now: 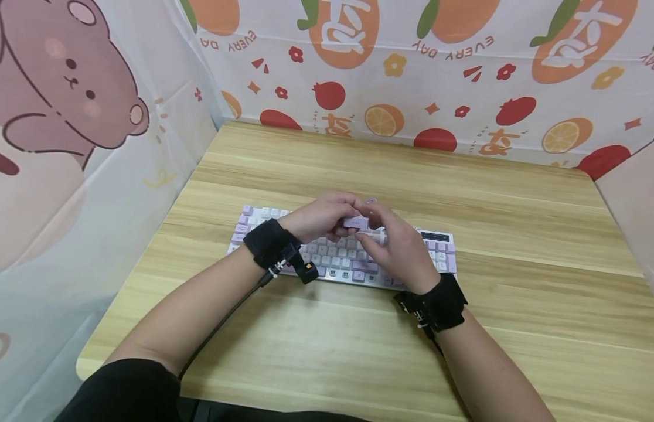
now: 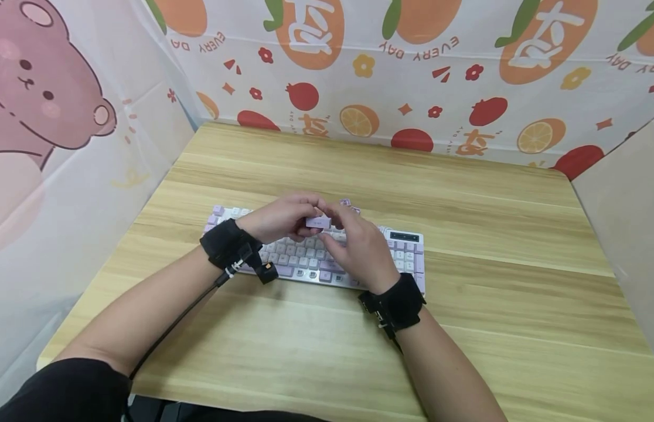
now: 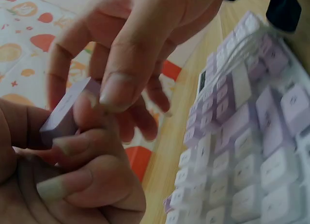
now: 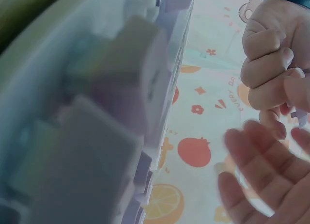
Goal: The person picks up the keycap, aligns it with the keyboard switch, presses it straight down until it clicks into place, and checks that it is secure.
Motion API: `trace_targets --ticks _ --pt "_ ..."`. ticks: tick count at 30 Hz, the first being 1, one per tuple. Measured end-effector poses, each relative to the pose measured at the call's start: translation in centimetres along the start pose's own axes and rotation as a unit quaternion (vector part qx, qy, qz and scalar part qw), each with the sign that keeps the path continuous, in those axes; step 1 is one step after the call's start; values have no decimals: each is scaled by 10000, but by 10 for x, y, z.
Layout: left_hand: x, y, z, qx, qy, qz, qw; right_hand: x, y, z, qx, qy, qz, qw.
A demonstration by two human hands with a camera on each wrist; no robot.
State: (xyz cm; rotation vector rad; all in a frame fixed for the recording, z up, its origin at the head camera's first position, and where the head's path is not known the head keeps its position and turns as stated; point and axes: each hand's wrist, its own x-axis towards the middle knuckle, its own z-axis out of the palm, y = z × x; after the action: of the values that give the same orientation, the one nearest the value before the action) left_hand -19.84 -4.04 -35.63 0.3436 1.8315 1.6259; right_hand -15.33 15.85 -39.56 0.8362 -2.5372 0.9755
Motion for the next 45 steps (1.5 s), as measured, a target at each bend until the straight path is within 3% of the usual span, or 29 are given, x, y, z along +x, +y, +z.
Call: trace_targets --ticks 4,10,12,14,17,19,23,27,29,33,39,42,45 --pt "-4 -3 4 58 46 181 9998 0 0 1 64 335 -514 9981" --pt "-9 -13 7 359 234 543 9976 0 -1 0 30 490 -599 9970" --pt "-10 -17 8 634 332 791 9943 0 -1 0 -12 473 -590 9971" --pt "-12 -19 8 1183 470 1134 9854 0 -1 0 -62 448 -573 9973" --pt "-19 -22 8 2218 700 1711 9574 0 -1 -1 -85 409 -561 9976" --pt "-26 -24 7 2841 860 2035 9330 -1 -2 -1 -46 389 -526 9978" --pt "-37 -24 6 3633 1104 2586 8882 -1 -4 -1 191 347 -520 9979" --pt "-44 -24 8 4323 1398 2829 8447 -1 -6 1 474 187 -637 9967" --pt "-47 -24 8 4558 1509 2779 8320 -2 -8 3 645 35 -599 9961" --pt "-54 -28 9 4921 1718 2841 8048 -5 -16 5 1350 -301 11 9904" --pt "-61 -34 20 5267 1983 3621 7431 -8 -30 12 2492 -738 1078 9596" --pt "-64 -36 27 5354 2003 3799 7272 -9 -35 13 2670 -843 1314 9510" --pt "-66 -37 30 5384 2009 3774 7262 -9 -37 13 2794 -916 1399 9455"
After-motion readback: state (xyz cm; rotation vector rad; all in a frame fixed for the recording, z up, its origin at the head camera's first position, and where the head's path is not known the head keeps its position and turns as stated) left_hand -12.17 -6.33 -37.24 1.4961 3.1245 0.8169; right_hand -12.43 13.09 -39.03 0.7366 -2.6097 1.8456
